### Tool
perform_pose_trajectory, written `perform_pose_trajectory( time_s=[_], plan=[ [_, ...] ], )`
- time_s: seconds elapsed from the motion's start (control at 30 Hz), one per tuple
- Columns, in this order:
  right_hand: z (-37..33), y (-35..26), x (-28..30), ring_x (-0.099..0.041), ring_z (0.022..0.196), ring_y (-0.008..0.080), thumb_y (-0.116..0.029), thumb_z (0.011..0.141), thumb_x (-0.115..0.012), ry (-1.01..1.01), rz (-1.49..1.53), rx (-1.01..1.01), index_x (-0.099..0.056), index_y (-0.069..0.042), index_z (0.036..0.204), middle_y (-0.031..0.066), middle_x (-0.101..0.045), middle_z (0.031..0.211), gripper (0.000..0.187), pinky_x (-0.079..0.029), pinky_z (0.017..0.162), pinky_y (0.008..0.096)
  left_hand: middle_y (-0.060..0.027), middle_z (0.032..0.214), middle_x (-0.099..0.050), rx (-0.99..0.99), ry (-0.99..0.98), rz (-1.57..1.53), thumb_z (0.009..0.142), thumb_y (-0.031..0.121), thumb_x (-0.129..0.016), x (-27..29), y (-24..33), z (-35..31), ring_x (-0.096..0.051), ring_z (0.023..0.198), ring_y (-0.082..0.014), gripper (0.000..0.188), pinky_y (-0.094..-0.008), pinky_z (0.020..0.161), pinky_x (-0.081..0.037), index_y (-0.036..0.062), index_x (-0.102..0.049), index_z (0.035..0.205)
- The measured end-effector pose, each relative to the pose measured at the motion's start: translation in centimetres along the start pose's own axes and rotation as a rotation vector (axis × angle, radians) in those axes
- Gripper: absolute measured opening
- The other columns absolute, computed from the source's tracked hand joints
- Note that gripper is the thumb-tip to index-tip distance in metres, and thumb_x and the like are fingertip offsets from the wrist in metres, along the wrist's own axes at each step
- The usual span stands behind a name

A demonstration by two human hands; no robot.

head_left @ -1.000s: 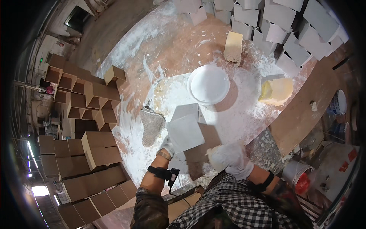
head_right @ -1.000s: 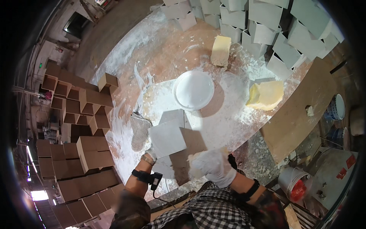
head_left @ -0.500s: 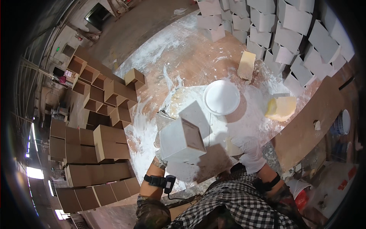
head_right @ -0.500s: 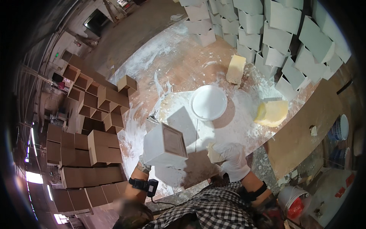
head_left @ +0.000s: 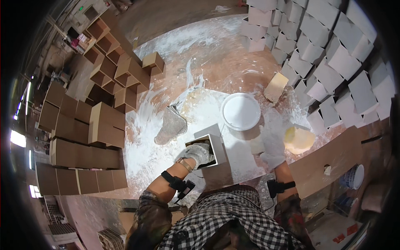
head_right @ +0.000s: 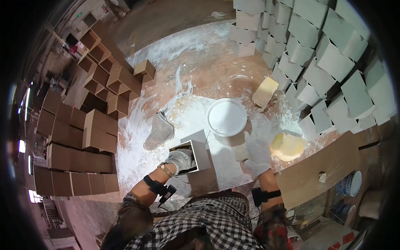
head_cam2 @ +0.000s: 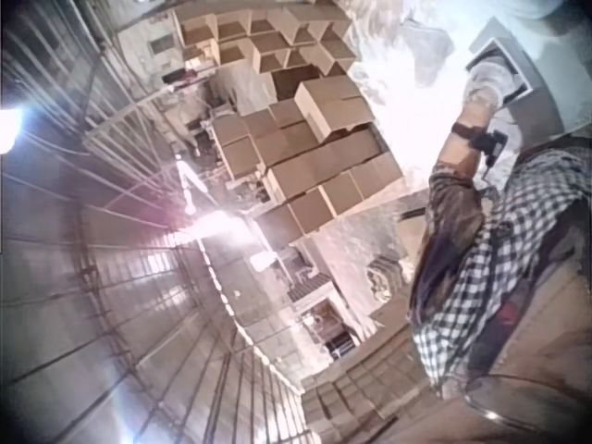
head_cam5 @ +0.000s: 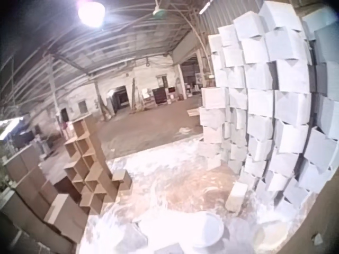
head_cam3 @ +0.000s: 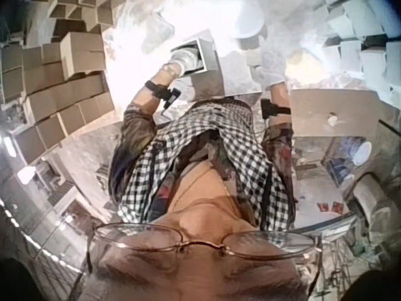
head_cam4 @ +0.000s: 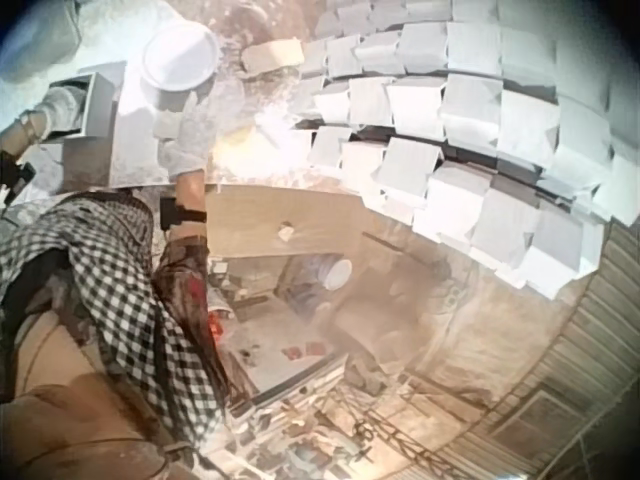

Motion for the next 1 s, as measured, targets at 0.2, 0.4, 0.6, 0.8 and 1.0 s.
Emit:
perform_pose_trajectory(
  time_s=[0.2, 0.4, 0.6, 0.8, 1.0],
  plan=[
    [-2.6, 2.3, 1.5, -0.047, 0.125, 0.0359, -0.023, 0.060, -0.078, -0.111, -0.209, 0.010, -0.041, -0.007, 0.142, 0.0190, -0.048, 0.136, 0.092, -0.033, 0.107, 0.0500, -0.0196, 0.090, -0.067, 0.034, 0.267, -0.024, 0.079, 0.043, -0.058, -1.7, -0.4, -1.0, -0.067, 0.082, -0.0351, 0.055, -0.0485, 0.069, -0.053, 0.0026, -0.057, 0.116],
    [-2.3, 12.2, 3.7, -0.036, 0.135, 0.0319, -0.044, 0.057, -0.081, 0.164, -0.576, -0.402, -0.059, -0.007, 0.122, 0.0159, -0.047, 0.139, 0.079, -0.021, 0.114, 0.0496, -0.0209, 0.088, -0.067, -0.078, 0.313, -0.088, 0.083, 0.030, -0.055, -4.5, -4.6, -2.8, -0.066, 0.080, -0.0355, 0.038, -0.0456, 0.068, -0.053, 0.0040, -0.064, 0.108],
    [1.4, 13.9, 4.3, -0.053, 0.121, 0.0296, -0.039, 0.061, -0.082, -0.310, -0.303, -0.455, -0.059, -0.005, 0.121, 0.0173, -0.060, 0.125, 0.072, -0.042, 0.099, 0.0430, -0.0217, 0.102, -0.065, -0.258, 0.387, -0.394, 0.084, 0.033, -0.059, -6.2, -8.1, -5.5, -0.064, 0.095, -0.0348, 0.043, -0.0431, 0.077, -0.053, 0.0020, -0.063, 0.114],
    [0.7, 4.9, 8.0, -0.068, 0.070, 0.0150, -0.023, 0.076, -0.077, 0.144, 0.527, -0.358, -0.064, -0.005, 0.109, 0.0085, -0.069, 0.084, 0.039, -0.054, 0.057, 0.0301, -0.0224, 0.104, -0.064, -0.135, 0.284, -0.198, 0.084, 0.030, -0.059, -5.9, -7.3, -5.9, -0.064, 0.096, -0.0349, 0.042, -0.0427, 0.080, -0.052, 0.0025, -0.063, 0.115],
    [7.4, -19.6, 0.7, -0.062, 0.092, 0.0272, -0.043, 0.070, -0.078, 0.022, 0.245, 0.467, -0.067, -0.008, 0.104, 0.0115, -0.066, 0.093, 0.049, -0.049, 0.078, 0.0406, -0.0260, 0.107, -0.062, -0.283, 0.446, -0.226, 0.084, 0.027, -0.055, -6.4, -7.3, -3.3, -0.063, 0.095, -0.0365, 0.040, -0.0458, 0.082, -0.050, -0.0015, -0.060, 0.112]
  ],
)
Point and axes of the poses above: each hand's wrist, its own z-axis towards the middle knuckle, its own x-axis out of the back of the hand, y = z × x, the point moved 5 cm from there along z, towards the middle knuckle
